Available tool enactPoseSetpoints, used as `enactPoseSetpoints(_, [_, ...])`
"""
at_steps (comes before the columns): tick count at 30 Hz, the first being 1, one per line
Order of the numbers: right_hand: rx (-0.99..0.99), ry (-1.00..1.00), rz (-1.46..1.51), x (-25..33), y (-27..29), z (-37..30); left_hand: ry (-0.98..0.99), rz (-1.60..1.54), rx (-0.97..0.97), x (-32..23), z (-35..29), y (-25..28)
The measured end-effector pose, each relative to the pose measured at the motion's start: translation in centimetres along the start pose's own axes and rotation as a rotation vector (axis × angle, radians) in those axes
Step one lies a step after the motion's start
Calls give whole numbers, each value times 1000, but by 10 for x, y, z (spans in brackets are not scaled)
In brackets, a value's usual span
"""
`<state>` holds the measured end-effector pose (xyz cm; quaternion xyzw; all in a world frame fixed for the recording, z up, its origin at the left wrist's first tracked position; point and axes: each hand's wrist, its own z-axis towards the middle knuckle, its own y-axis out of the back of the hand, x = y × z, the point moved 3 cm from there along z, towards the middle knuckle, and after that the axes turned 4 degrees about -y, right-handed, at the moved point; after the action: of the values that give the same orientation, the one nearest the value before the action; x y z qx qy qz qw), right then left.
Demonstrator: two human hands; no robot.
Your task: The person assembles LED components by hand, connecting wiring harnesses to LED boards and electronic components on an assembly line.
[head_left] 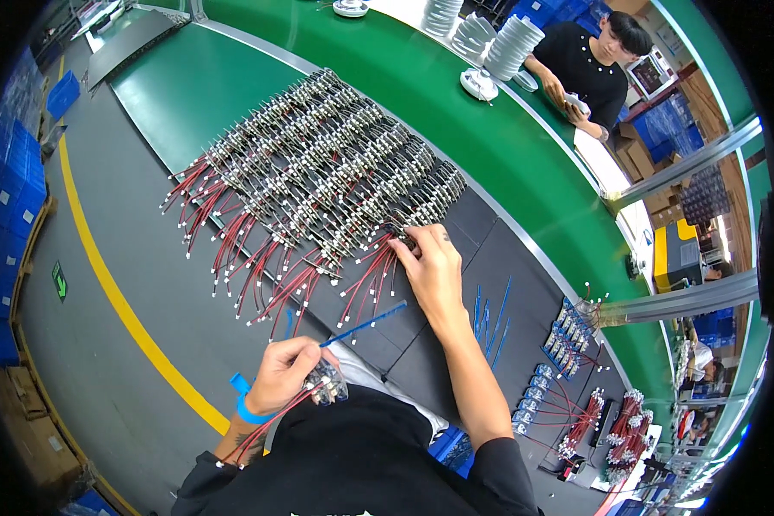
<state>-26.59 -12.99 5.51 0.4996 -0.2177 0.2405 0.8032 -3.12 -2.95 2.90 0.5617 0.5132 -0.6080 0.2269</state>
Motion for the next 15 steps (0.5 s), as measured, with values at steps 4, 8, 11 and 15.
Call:
enactPoseSetpoints(4, [203,-132,394,25,23,-36,-27,-102,-43,7,11,-9])
enactPoseSetpoints(8, [752,-268,776,44,34,-77,-35,-136,-19,6,25,-28])
enactPoseSetpoints(11, [648,-333,738,33,41,-88,-65,-30,-51,3,30,-39])
enactPoseSetpoints(15, [579,-262,662,32,50,-81,-36,125,120,-6,30,-24])
